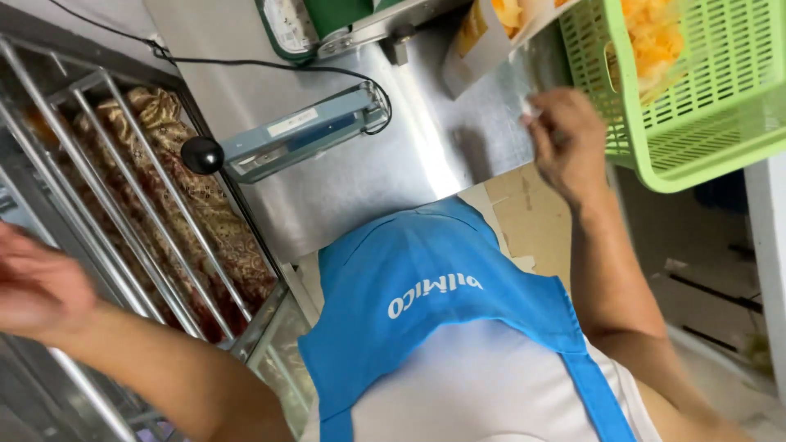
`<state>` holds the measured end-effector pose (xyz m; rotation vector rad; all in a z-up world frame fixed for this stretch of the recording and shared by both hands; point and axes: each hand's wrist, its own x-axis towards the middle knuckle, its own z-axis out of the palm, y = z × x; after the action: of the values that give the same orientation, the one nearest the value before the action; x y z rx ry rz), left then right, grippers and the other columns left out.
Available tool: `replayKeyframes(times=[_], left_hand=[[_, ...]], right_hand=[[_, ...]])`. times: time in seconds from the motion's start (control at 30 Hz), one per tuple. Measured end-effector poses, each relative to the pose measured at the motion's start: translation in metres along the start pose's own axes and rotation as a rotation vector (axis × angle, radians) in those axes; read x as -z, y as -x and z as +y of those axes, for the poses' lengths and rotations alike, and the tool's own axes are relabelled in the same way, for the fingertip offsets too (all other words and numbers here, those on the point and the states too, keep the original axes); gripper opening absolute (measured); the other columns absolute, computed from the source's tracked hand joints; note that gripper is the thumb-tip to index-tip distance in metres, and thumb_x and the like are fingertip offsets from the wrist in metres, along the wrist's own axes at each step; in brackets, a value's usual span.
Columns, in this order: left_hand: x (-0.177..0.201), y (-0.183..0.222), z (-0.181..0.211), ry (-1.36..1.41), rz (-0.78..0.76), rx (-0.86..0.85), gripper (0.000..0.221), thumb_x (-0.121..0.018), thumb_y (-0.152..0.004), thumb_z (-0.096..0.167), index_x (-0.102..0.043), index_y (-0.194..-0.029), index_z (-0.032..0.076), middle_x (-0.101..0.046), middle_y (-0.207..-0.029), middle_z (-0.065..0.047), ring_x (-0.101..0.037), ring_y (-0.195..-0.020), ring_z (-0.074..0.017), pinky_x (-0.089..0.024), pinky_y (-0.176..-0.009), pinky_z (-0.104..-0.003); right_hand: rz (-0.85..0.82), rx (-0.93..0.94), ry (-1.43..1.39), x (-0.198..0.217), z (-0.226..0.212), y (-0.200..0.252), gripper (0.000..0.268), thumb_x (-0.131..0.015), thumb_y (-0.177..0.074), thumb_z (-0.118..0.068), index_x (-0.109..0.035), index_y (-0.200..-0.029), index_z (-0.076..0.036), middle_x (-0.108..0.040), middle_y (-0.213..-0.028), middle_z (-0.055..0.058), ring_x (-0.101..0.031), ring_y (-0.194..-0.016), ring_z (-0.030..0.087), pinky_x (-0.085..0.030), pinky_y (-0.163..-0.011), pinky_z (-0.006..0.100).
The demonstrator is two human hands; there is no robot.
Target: Sealing plastic pouches filled with dried fruit using a manual heat sealer.
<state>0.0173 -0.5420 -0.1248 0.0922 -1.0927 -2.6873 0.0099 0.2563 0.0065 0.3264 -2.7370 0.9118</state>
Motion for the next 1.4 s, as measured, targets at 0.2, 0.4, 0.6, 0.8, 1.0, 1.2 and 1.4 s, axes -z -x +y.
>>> replayKeyframes(times=[0.2, 0.4, 0.6, 0.8, 1.0, 1.2, 1.4], left_hand=[[-0.279, 0.043, -0.105, -0.218, -0.547, 0.182, 0.041, -0.061, -0.108, 0.021, -0.059, -0.145, 0.001, -0.069, -0.134, -0.019, -0.077, -0.111, -0.0270, -0.072, -0.089, -0.029], [-0.387, 0.076, -0.181, -0.515, -0.526, 0.454, 0.034, -0.068, -0.099, 0.010, -0.063, -0.132, 0.007, -0.072, -0.123, -0.013, -0.074, -0.109, -0.0253, -0.067, -0.096, -0.037], [-0.432, 0.102, -0.240, -0.754, -0.487, 0.612, 0.036, -0.070, -0.093, 0.012, -0.066, -0.128, 0.004, -0.075, -0.119, -0.015, -0.074, -0.112, -0.0220, -0.062, -0.098, -0.032], [-0.452, 0.129, -0.309, -0.993, -0.584, 0.408, 0.062, -0.078, -0.090, 0.021, -0.053, -0.145, 0.004, -0.061, -0.140, -0.022, -0.059, -0.131, -0.0347, -0.052, -0.107, -0.045], [-0.454, 0.145, -0.342, -1.017, -0.630, 0.145, 0.054, -0.079, -0.095, 0.020, -0.058, -0.140, -0.002, -0.064, -0.133, -0.026, -0.061, -0.125, -0.0417, -0.052, -0.106, -0.050], [-0.450, 0.145, -0.358, -1.018, -0.606, 0.081, 0.034, -0.070, -0.102, 0.017, -0.067, -0.135, 0.010, -0.073, -0.125, -0.011, -0.070, -0.118, -0.0259, -0.055, -0.104, -0.040], [-0.464, 0.141, -0.343, -1.076, -0.443, -0.012, 0.022, -0.062, -0.105, 0.013, -0.073, -0.124, 0.011, -0.078, -0.102, -0.011, -0.076, -0.094, -0.0235, -0.060, -0.083, -0.036]], right_hand=[[0.176, 0.143, 0.114, 0.031, 0.015, -0.056, 0.033, -0.067, -0.103, 0.016, -0.061, -0.135, 0.009, -0.050, -0.124, 0.025, -0.055, -0.097, 0.037, -0.048, -0.076, 0.045], [0.043, -0.014, 0.408, 0.021, 0.079, -0.085, 0.031, -0.075, -0.093, 0.004, -0.065, -0.121, -0.003, -0.050, -0.112, 0.031, -0.060, -0.079, 0.052, -0.046, -0.056, 0.059], [-0.048, 0.136, 0.400, 0.051, 0.053, -0.059, 0.006, -0.072, -0.101, 0.001, -0.067, -0.098, 0.001, -0.057, -0.120, 0.020, -0.057, -0.082, 0.040, -0.042, -0.056, 0.050], [-0.034, 0.353, 0.310, 0.018, 0.026, -0.013, 0.006, -0.071, -0.101, -0.006, -0.074, -0.098, -0.011, -0.067, -0.090, 0.008, -0.064, -0.083, 0.029, -0.050, -0.069, 0.040], [-0.041, 0.315, -0.057, 0.037, -0.006, 0.003, 0.013, -0.072, -0.101, -0.007, -0.074, -0.113, -0.001, -0.069, -0.111, 0.018, -0.068, -0.102, 0.039, -0.054, -0.083, 0.047], [-0.147, -0.001, -0.193, 0.041, 0.027, 0.006, 0.039, -0.055, -0.105, 0.011, -0.052, -0.143, 0.016, -0.053, -0.125, 0.037, -0.060, -0.106, 0.058, -0.054, -0.083, 0.061], [-0.140, -0.215, -0.514, 0.016, 0.029, 0.022, 0.039, -0.049, -0.097, 0.015, -0.066, -0.131, 0.007, -0.067, -0.112, 0.022, -0.068, -0.102, 0.034, -0.054, -0.090, 0.046]])
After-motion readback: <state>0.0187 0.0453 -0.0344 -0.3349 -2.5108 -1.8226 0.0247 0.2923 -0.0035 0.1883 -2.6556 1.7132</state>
